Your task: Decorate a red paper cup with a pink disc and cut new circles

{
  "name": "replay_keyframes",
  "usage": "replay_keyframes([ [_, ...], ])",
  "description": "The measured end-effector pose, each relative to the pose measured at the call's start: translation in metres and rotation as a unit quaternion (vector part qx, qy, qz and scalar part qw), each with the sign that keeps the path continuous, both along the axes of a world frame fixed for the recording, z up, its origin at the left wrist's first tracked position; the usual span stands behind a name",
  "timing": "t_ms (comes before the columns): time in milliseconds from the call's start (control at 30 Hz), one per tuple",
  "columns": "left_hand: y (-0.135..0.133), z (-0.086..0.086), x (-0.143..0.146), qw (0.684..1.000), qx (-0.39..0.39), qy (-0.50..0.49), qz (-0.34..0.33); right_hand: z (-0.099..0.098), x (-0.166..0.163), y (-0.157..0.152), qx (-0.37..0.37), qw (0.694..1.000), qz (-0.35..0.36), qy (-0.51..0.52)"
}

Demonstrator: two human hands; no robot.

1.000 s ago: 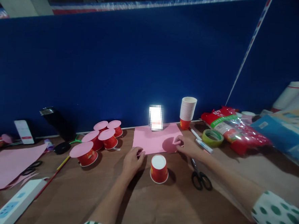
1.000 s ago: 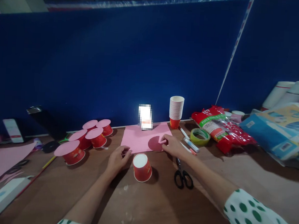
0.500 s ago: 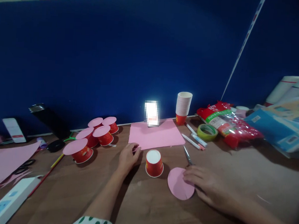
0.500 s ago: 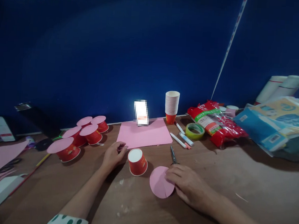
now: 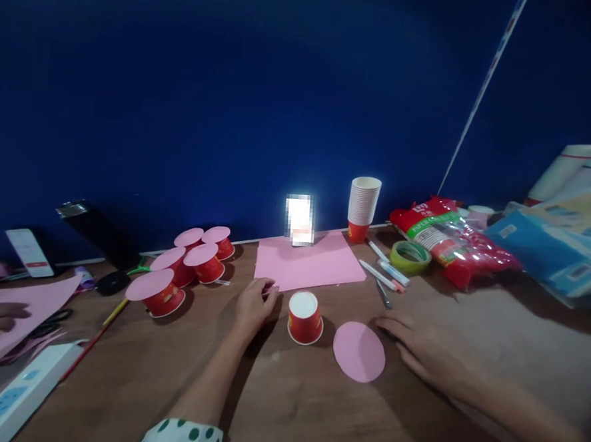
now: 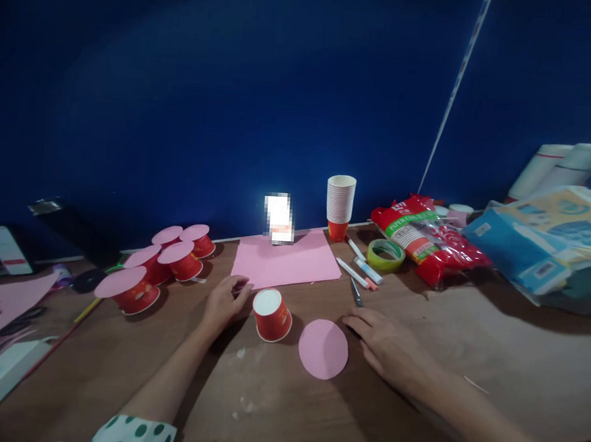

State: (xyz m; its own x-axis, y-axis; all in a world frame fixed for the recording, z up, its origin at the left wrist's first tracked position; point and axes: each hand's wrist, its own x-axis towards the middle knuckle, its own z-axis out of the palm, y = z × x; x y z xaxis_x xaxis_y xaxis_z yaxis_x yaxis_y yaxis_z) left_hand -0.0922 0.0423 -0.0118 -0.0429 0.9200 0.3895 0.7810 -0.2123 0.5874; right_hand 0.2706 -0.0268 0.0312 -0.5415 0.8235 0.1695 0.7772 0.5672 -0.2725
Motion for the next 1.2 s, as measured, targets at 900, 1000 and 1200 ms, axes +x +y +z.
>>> replay_keyframes([
  [900, 0.000, 0.004, 0.002, 0.999, -0.044, -0.024, 0.017, -0.001, -0.082, 0.022, -0.034, 0.985, 0.006, 0.167],
  [1000, 0.000, 0.004, 0.002, 0.998, -0.048, -0.031, 0.018, -0.007, -0.041, 0.018, 0.024, 0.994, -0.064, 0.082],
  [1200, -0.002, 0.008, 0.003, 0.998, -0.051, -0.034, 0.018, -0.011, -0.010, 0.011, 0.018, 0.995, -0.075, 0.058],
])
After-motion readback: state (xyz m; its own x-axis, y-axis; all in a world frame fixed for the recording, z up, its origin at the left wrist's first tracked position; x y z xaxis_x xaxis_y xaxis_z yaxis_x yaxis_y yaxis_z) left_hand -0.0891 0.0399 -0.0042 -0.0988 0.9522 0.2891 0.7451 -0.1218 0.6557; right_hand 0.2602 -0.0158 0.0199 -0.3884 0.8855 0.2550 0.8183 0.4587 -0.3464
